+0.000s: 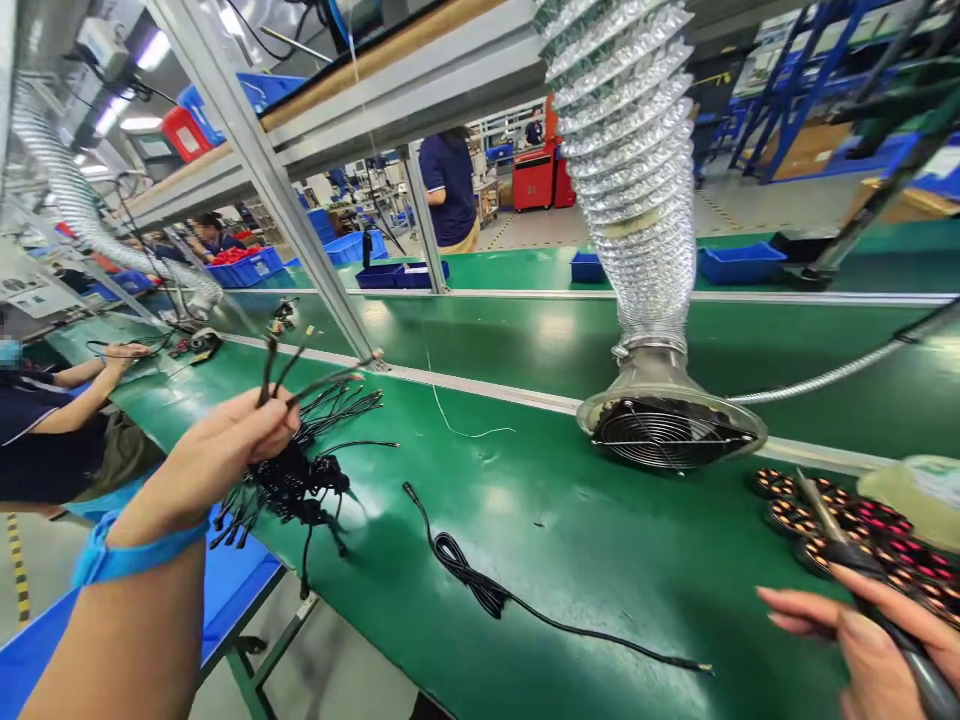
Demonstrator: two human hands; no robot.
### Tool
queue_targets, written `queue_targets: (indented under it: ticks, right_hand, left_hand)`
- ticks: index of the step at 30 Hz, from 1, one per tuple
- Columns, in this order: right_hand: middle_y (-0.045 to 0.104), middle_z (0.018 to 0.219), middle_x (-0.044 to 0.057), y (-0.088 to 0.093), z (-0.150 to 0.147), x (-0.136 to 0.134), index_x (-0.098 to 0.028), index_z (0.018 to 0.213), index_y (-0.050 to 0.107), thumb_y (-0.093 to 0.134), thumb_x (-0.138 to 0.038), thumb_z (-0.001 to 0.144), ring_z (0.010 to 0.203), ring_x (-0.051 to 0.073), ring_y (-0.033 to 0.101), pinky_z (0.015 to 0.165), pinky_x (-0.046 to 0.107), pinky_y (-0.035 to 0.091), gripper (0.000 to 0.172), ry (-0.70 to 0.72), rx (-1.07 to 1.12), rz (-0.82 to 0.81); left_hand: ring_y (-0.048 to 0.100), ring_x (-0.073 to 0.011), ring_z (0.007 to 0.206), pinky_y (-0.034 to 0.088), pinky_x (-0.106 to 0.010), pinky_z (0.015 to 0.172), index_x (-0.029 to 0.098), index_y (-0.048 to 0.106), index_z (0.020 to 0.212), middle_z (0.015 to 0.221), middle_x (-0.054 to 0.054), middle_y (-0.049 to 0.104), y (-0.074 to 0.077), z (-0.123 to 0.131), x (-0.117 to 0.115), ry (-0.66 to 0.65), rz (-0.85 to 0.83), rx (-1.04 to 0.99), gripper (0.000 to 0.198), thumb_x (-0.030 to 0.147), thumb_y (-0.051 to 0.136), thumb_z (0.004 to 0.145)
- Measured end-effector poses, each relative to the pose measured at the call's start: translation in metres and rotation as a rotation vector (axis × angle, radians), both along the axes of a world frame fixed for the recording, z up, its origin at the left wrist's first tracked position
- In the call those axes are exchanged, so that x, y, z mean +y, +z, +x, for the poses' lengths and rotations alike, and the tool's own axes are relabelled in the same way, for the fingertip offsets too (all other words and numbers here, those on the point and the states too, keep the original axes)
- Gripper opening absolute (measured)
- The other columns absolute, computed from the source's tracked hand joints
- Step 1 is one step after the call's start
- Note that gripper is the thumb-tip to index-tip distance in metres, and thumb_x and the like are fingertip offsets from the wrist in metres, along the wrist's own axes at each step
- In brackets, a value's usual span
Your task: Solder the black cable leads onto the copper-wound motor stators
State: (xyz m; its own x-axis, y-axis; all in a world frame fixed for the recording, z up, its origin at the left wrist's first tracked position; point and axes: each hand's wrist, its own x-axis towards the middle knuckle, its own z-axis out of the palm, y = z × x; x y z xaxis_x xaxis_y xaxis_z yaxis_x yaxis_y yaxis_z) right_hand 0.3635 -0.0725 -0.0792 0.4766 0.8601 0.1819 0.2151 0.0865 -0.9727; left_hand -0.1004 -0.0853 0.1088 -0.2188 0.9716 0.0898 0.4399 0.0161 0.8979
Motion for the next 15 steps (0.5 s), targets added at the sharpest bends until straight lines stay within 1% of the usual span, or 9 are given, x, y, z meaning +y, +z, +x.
queue_targets:
  ticks: [2, 4, 7, 9, 12, 14, 15]
  right_hand:
    - [0.070, 0.062, 0.006, 0.009, -0.001, -0.001, -0.026, 0.089, 0.060, 0.066, -0.075, 0.061, 0.050, 0.025, 0.064, 0.051, 0.040, 0.053, 0.057, -0.044, 0.010, -0.013]
    - [0.071, 0.064, 0.006, 0.017, -0.001, -0.002, -0.024, 0.090, 0.060, 0.065, -0.076, 0.061, 0.051, 0.024, 0.065, 0.054, 0.038, 0.055, 0.060, -0.064, -0.018, -0.025]
    - [0.071, 0.062, 0.005, 0.024, -0.001, -0.002, -0.022, 0.090, 0.060, 0.065, -0.076, 0.060, 0.050, 0.022, 0.065, 0.053, 0.036, 0.055, 0.062, -0.096, 0.013, -0.003]
    - [0.070, 0.059, 0.005, 0.026, 0.000, -0.002, -0.021, 0.089, 0.060, 0.068, -0.074, 0.058, 0.047, 0.021, 0.063, 0.050, 0.034, 0.054, 0.062, -0.133, 0.059, 0.042]
    - [0.069, 0.058, 0.004, 0.026, 0.003, 0.000, -0.019, 0.089, 0.061, 0.071, -0.069, 0.059, 0.045, 0.020, 0.062, 0.049, 0.033, 0.053, 0.059, -0.174, 0.087, 0.106]
    - [0.069, 0.057, 0.004, 0.024, 0.005, 0.000, -0.018, 0.091, 0.061, 0.071, -0.064, 0.063, 0.044, 0.019, 0.061, 0.048, 0.032, 0.051, 0.055, -0.207, 0.082, 0.142]
    - [0.069, 0.057, 0.003, 0.024, 0.006, 0.001, -0.017, 0.092, 0.061, 0.070, -0.061, 0.066, 0.044, 0.019, 0.061, 0.047, 0.031, 0.051, 0.052, -0.214, 0.078, 0.153]
  left_hand:
    - [0.035, -0.0106, 0.052, 0.028, -0.023, 0.046, 0.017, 0.055, 0.072, 0.058, 0.002, 0.043, -0.008, 0.023, 0.006, -0.072, -0.015, 0.194, 0.028, 0.042, 0.054, 0.085]
    - [0.039, -0.0125, 0.057, 0.032, -0.024, 0.050, 0.017, 0.056, 0.075, 0.064, 0.000, 0.049, -0.015, 0.047, 0.014, -0.157, -0.003, 0.342, 0.030, 0.043, 0.047, 0.088]
    - [0.042, -0.0130, 0.054, 0.033, -0.025, 0.052, 0.019, 0.052, 0.069, 0.059, 0.001, 0.049, -0.028, 0.086, 0.025, -0.320, 0.025, 0.524, 0.031, 0.040, 0.042, 0.089]
    - [0.042, -0.0129, 0.049, 0.030, -0.025, 0.049, 0.020, 0.047, 0.067, 0.055, 0.002, 0.048, -0.040, 0.114, 0.030, -0.474, 0.021, 0.647, 0.030, 0.037, 0.040, 0.090]
    - [0.049, -0.0150, 0.049, 0.031, -0.027, 0.049, 0.021, 0.044, 0.072, 0.058, 0.001, 0.052, -0.065, 0.160, 0.032, -0.757, -0.052, 0.895, 0.024, 0.028, 0.036, 0.093]
    - [0.056, -0.0169, 0.055, 0.035, -0.027, 0.051, 0.020, 0.048, 0.080, 0.065, 0.000, 0.059, -0.088, 0.190, 0.032, -0.969, -0.093, 1.020, 0.019, 0.026, 0.037, 0.094]
    - [0.059, -0.0178, 0.058, 0.038, -0.027, 0.052, 0.020, 0.050, 0.084, 0.069, -0.002, 0.063, -0.101, 0.204, 0.031, -1.046, -0.099, 1.060, 0.017, 0.026, 0.037, 0.094]
